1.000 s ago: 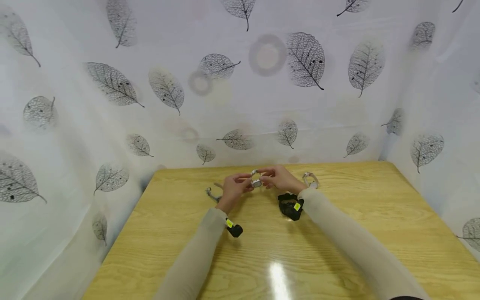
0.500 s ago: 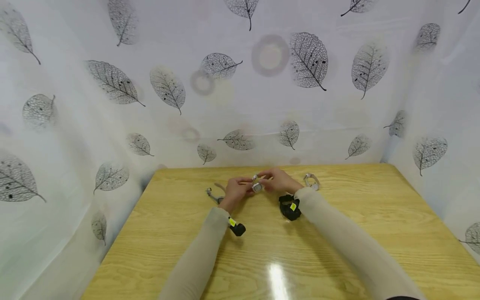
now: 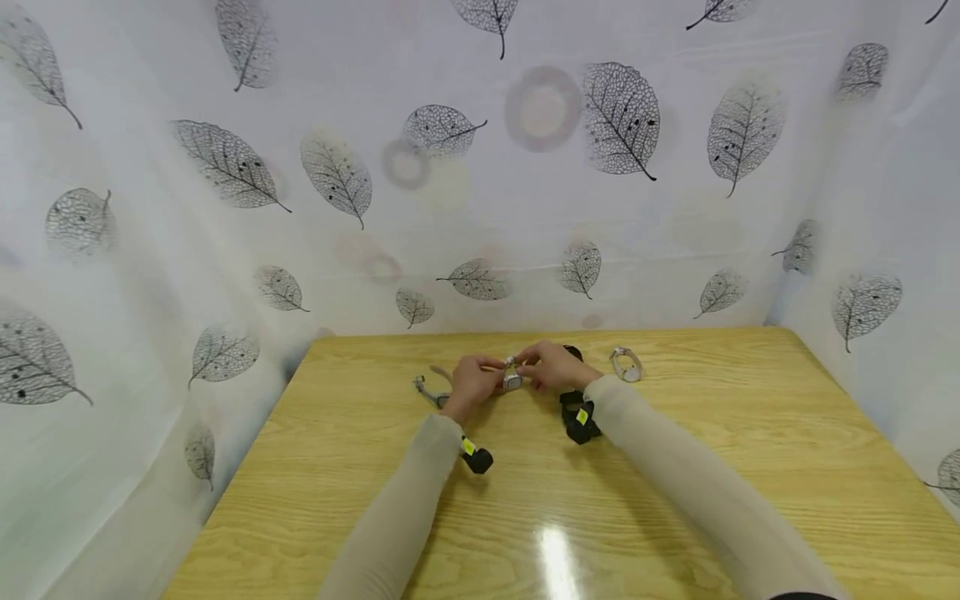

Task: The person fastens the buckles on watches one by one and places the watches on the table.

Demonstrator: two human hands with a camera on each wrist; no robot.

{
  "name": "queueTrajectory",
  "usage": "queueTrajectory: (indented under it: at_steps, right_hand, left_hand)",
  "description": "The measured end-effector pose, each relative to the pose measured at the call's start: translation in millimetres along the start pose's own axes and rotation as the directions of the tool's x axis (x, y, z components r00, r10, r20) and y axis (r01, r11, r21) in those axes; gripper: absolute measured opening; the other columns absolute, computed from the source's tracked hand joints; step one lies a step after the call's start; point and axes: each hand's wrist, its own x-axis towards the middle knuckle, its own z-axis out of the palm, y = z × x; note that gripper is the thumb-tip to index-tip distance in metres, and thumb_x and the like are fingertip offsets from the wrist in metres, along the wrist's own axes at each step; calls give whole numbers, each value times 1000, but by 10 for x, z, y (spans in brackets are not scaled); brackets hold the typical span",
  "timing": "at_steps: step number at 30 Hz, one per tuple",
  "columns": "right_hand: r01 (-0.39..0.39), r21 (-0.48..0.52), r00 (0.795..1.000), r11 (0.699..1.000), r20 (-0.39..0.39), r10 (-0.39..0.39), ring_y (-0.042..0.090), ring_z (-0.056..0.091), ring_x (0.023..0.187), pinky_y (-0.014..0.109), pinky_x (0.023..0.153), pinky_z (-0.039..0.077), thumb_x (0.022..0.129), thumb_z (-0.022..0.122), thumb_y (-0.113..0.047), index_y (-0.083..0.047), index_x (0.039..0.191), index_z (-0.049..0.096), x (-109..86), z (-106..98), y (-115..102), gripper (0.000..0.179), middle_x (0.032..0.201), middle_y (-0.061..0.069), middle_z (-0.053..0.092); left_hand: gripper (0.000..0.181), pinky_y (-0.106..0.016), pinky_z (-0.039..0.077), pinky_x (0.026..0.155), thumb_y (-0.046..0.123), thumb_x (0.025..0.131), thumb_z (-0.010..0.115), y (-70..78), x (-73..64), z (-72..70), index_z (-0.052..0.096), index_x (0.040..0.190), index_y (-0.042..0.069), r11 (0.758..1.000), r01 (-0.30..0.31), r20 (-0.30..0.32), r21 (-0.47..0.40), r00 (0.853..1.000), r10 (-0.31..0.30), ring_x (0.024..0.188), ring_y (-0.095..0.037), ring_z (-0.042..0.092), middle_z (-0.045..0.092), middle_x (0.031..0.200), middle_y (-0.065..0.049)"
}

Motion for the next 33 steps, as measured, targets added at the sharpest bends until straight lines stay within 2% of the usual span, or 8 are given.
queueTrajectory:
  at_steps: [5, 16, 26, 33]
  right_hand:
    - [5, -2, 1000, 1000, -4, -5, 21, 71, 78, 35, 67, 62, 105, 62, -17, -2, 138, 63, -3, -2, 13, 37, 110, 12, 71]
    - [11, 8, 1000, 1000, -17, -11, 21, 71, 78, 34, 67, 61, 105, 63, -17, -2, 136, 64, -2, 13, 23, 35, 112, 15, 71]
    - [5, 16, 1000, 1000, -11, -5, 22, 71, 80, 36, 68, 61, 105, 62, -18, -3, 137, 64, -22, 1, 17, 35, 115, 16, 70]
    - [-4, 8, 1000, 1000, 17, 4, 23, 72, 82, 37, 69, 61, 106, 60, -21, -5, 142, 59, -30, -35, -12, 39, 125, 20, 65]
  left_hand:
    - [13, -28, 61, 58, 2, 94, 69, 6, -2, 0, 78, 103, -1, 997, -27, -1, 72, 1000, 27, 63, -20, 72, 75, 83, -14]
    - [14, -29, 62, 59, 3, 96, 68, -36, 6, -17, 78, 106, -1, 999, -23, 19, 37, 1000, 22, 61, -17, 70, 75, 84, -14]
    - [14, -29, 62, 60, 5, 96, 68, -30, 1, -8, 78, 106, 1, 999, -12, 22, 46, 1000, 11, 63, -17, 70, 75, 87, -14]
    - [16, -29, 62, 60, 6, 96, 68, -66, 23, -39, 76, 109, 1, 998, -29, 47, 50, 999, 27, 64, -17, 70, 75, 86, -13]
